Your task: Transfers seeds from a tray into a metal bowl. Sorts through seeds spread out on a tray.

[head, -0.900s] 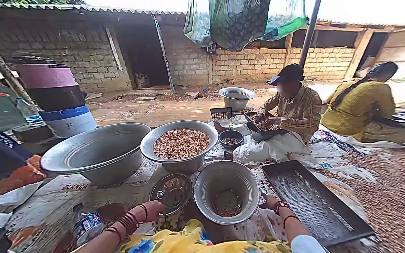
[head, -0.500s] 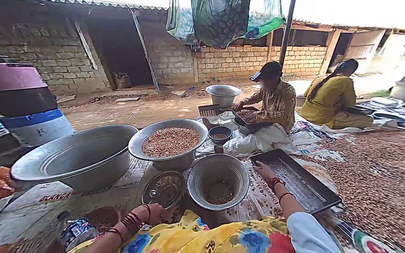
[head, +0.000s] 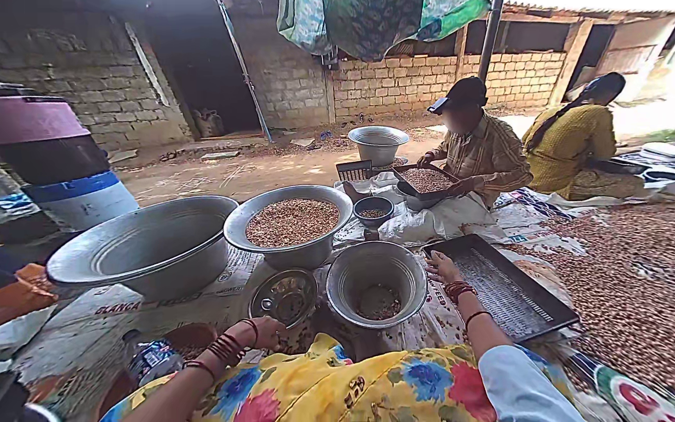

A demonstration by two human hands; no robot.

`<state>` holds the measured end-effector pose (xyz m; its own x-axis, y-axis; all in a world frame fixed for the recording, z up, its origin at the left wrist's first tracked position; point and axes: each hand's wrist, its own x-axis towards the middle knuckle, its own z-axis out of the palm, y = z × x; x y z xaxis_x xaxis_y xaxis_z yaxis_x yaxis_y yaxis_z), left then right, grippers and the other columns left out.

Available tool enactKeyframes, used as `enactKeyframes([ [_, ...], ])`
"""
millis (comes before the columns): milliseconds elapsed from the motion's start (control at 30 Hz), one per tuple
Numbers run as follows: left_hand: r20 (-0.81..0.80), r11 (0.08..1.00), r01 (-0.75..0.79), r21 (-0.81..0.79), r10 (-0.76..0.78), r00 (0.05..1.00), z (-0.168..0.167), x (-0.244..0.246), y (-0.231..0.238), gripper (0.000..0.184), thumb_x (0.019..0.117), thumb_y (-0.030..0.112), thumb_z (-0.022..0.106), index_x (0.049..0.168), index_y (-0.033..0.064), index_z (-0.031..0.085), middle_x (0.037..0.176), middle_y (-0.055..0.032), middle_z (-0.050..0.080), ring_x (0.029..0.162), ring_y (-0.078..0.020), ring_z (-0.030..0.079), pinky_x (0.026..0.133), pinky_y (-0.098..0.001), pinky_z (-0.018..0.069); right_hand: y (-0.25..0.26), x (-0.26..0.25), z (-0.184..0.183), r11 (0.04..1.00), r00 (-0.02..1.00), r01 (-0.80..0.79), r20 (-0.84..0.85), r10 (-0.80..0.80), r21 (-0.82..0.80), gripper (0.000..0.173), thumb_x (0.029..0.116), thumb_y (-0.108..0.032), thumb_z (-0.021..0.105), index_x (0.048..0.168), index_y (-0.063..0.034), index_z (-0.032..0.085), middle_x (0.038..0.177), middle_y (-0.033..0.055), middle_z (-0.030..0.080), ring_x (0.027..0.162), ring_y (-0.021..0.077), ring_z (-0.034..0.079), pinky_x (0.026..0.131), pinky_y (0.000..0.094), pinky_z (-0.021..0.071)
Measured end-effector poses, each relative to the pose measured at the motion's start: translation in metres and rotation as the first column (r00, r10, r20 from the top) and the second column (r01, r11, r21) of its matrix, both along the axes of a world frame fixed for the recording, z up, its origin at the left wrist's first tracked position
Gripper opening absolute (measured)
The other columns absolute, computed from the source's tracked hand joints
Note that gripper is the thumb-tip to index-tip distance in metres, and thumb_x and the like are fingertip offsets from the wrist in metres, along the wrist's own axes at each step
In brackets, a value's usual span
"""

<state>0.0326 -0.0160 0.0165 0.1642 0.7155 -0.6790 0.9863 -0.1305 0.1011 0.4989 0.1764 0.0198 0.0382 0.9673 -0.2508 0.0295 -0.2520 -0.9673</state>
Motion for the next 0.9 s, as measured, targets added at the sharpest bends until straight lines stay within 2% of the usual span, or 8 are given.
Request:
enactKeyframes([
  [167, 0.028, 1.000, 0.004, -0.024, -0.003, 1.000, 0.013, 0.018, -0.006, 0.046, 0.1036, 0.026, 0.063, 0.141, -0.0010, 0.056, 0.132, -0.0296, 0.062, 0.127, -0.0456, 0.058, 0.110, -0.0622, 0.0395, 0.008, 0.008, -0.005, 0.998, 0.996, 0.055, -0.067, -0.056, -0.007, 0.048, 0.1133, -0.037, 0.037, 0.153, -0.0101, 0.040, 0.137, 0.0207, 0.059, 0.107, 0.0297, 0.065, 0.085, 0.0443, 0.0519],
  [333, 0.060, 0.997, 0.027, -0.066, -0.023, 0.998, 0.005, 0.025, 0.002, 0.044, 0.1042, 0.024, 0.061, 0.140, -0.0014, 0.058, 0.127, -0.0305, 0.064, 0.121, -0.0458, 0.060, 0.108, -0.0626, 0.0400, 0.012, 0.014, -0.009, 0.994, 0.980, 0.099, -0.170, -0.105, -0.040, 0.048, 0.1136, -0.038, 0.034, 0.153, -0.0107, 0.040, 0.137, 0.0201, 0.059, 0.105, 0.0289, 0.066, 0.084, 0.0437, 0.0519],
  [433, 0.018, 0.996, 0.033, -0.085, -0.032, 0.999, -0.002, 0.024, 0.010, 0.043, 0.1042, 0.022, 0.061, 0.142, 0.0011, 0.058, 0.132, -0.0286, 0.063, 0.126, -0.0453, 0.059, 0.110, -0.0631, 0.0386, 0.016, 0.024, -0.011, 0.988, 0.957, 0.149, -0.242, -0.157, -0.049, 0.049, 0.1135, -0.040, 0.033, 0.152, -0.0105, 0.041, 0.134, 0.0189, 0.062, 0.101, 0.0270, 0.067, 0.082, 0.0420, 0.0533],
  [567, 0.071, 0.997, 0.052, -0.059, -0.047, 0.996, -0.002, 0.025, 0.027, 0.039, 0.1045, 0.021, 0.061, 0.138, 0.0002, 0.060, 0.128, -0.0267, 0.065, 0.122, -0.0427, 0.062, 0.108, -0.0599, 0.0419, 0.019, 0.047, -0.010, 0.966, 0.900, 0.254, -0.353, -0.255, -0.052, 0.055, 0.1127, -0.046, 0.031, 0.155, -0.0117, 0.038, 0.143, 0.0194, 0.055, 0.109, 0.0297, 0.064, 0.087, 0.0444, 0.0515],
  [633, 0.133, 0.998, 0.055, 0.030, -0.058, 0.989, 0.012, 0.038, 0.036, 0.038, 0.1037, 0.018, 0.061, 0.138, 0.0010, 0.060, 0.130, -0.0252, 0.065, 0.123, -0.0414, 0.061, 0.109, -0.0587, 0.0420, 0.022, 0.062, -0.006, 0.944, 0.865, 0.328, -0.392, -0.314, -0.032, 0.058, 0.1118, -0.049, 0.031, 0.158, -0.0129, 0.035, 0.151, 0.0192, 0.049, 0.121, 0.0332, 0.059, 0.093, 0.0495, 0.0486],
  [700, 0.171, 0.968, 0.042, 0.246, -0.086, 0.982, 0.027, 0.055, 0.044, 0.043, 0.1017, 0.016, 0.064, 0.143, 0.0060, 0.059, 0.140, -0.0228, 0.060, 0.132, -0.0407, 0.055, 0.114, -0.0566, 0.0394, 0.025, 0.074, 0.000, 0.924, 0.830, 0.383, -0.436, -0.348, -0.009, 0.061, 0.1107, -0.051, 0.032, 0.159, -0.0149, 0.034, 0.157, 0.0192, 0.044, 0.132, 0.0370, 0.053, 0.098, 0.0556, 0.0458],
  [800, 0.238, 0.777, -0.002, 0.630, -0.190, 0.953, 0.038, 0.084, 0.063, 0.053, 0.0958, 0.015, 0.070, 0.147, 0.0107, 0.056, 0.145, -0.0216, 0.055, 0.135, -0.0410, 0.052, 0.112, -0.0555, 0.0418, 0.026, 0.071, 0.003, 0.913, 0.809, 0.407, -0.470, -0.354, 0.014, 0.066, 0.1079, -0.055, 0.039, 0.162, -0.0181, 0.029, 0.161, 0.0193, 0.038, 0.138, 0.0395, 0.047, 0.101, 0.0619, 0.0441],
  [900, 0.236, 0.595, -0.030, 0.803, -0.272, 0.933, 0.045, 0.120, 0.090, 0.065, 0.0923, 0.016, 0.075, 0.152, 0.0126, 0.049, 0.149, -0.0220, 0.051, 0.138, -0.0406, 0.049, 0.111, -0.0559, 0.0431, 0.011, 0.033, 0.002, 0.883, 0.749, 0.470, -0.524, -0.407, -0.014, 0.077, 0.1061, -0.049, 0.050, 0.165, -0.0147, 0.014, 0.167, 0.0189, 0.025, 0.148, 0.0361, 0.035, 0.110, 0.0608, 0.0402],
])
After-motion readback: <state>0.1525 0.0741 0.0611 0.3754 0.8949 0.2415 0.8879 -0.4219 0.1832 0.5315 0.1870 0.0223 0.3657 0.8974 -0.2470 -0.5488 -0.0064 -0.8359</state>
